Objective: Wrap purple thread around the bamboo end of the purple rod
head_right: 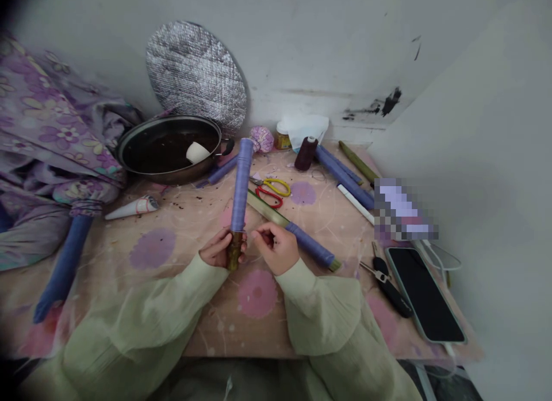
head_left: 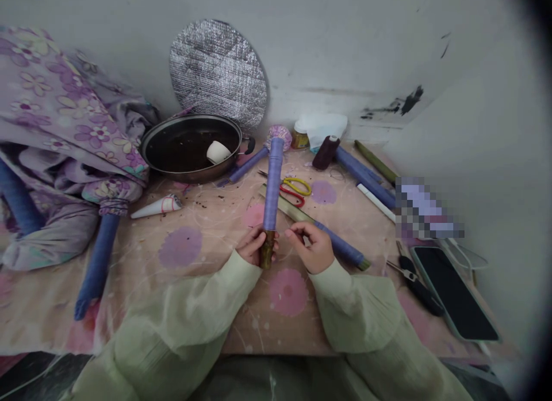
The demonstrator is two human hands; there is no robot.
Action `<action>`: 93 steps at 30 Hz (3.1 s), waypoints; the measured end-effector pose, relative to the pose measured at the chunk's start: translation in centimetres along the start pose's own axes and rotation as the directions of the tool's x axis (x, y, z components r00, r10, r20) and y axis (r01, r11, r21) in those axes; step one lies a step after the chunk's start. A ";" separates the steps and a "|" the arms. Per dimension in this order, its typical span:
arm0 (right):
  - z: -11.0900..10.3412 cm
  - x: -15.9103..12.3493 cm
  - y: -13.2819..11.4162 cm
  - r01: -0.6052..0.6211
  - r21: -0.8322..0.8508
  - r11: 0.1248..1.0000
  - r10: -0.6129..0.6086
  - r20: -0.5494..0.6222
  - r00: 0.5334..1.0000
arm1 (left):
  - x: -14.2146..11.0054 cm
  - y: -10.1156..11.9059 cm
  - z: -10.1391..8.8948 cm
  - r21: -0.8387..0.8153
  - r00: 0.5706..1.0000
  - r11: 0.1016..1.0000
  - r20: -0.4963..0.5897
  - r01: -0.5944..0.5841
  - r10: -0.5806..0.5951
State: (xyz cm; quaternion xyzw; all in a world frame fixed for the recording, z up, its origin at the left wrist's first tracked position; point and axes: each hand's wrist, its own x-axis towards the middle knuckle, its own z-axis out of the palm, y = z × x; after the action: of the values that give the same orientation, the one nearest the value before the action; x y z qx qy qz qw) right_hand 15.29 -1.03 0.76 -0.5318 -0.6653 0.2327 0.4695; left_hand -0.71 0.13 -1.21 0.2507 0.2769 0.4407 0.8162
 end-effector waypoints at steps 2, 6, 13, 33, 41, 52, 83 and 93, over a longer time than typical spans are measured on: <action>0.0 0.0 0.0 0.005 -0.003 1.000 -0.005 0.000 1.000 | -0.1 -0.1 0.0 0.019 0.999 1.000 -0.023 -0.022 0.023; -0.1 0.1 0.0 0.004 -0.005 1.000 -0.004 -0.010 1.000 | -0.2 -0.2 0.3 0.077 0.992 0.996 -0.107 -0.052 0.060; -0.2 0.1 0.0 0.002 -0.028 1.000 -0.003 -0.022 1.000 | -0.1 -0.9 0.7 0.250 0.933 0.955 -0.280 -0.159 0.228; 0.3 -0.1 0.4 0.018 -0.025 1.000 -0.017 0.032 0.999 | 0.2 -0.2 0.3 0.146 0.965 0.985 -0.230 -0.093 0.125; 0.3 -0.1 0.4 0.005 -0.018 1.000 -0.004 0.044 0.999 | 0.2 0.0 0.0 0.073 0.990 0.997 -0.138 -0.008 0.018; 0.3 -0.1 0.5 0.003 -0.019 1.000 -0.002 0.060 0.998 | -0.9 0.2 1.8 0.221 0.982 0.972 -0.153 -0.078 0.113; 0.5 -0.2 -0.1 -0.001 0.021 1.000 -0.001 0.114 0.993 | -0.6 0.6 1.4 0.099 0.985 0.993 -0.165 0.070 -0.053; 0.5 -0.3 -0.4 0.010 0.030 1.000 -0.013 0.115 0.993 | -0.5 0.7 1.6 0.110 0.981 0.990 -0.183 0.085 -0.064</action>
State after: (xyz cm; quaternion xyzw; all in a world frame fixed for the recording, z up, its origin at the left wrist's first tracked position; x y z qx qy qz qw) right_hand 14.60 -1.31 0.78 -0.5067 -0.6908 0.2701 0.4394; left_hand -0.24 -0.22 0.55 0.2468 0.3838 0.4137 0.7878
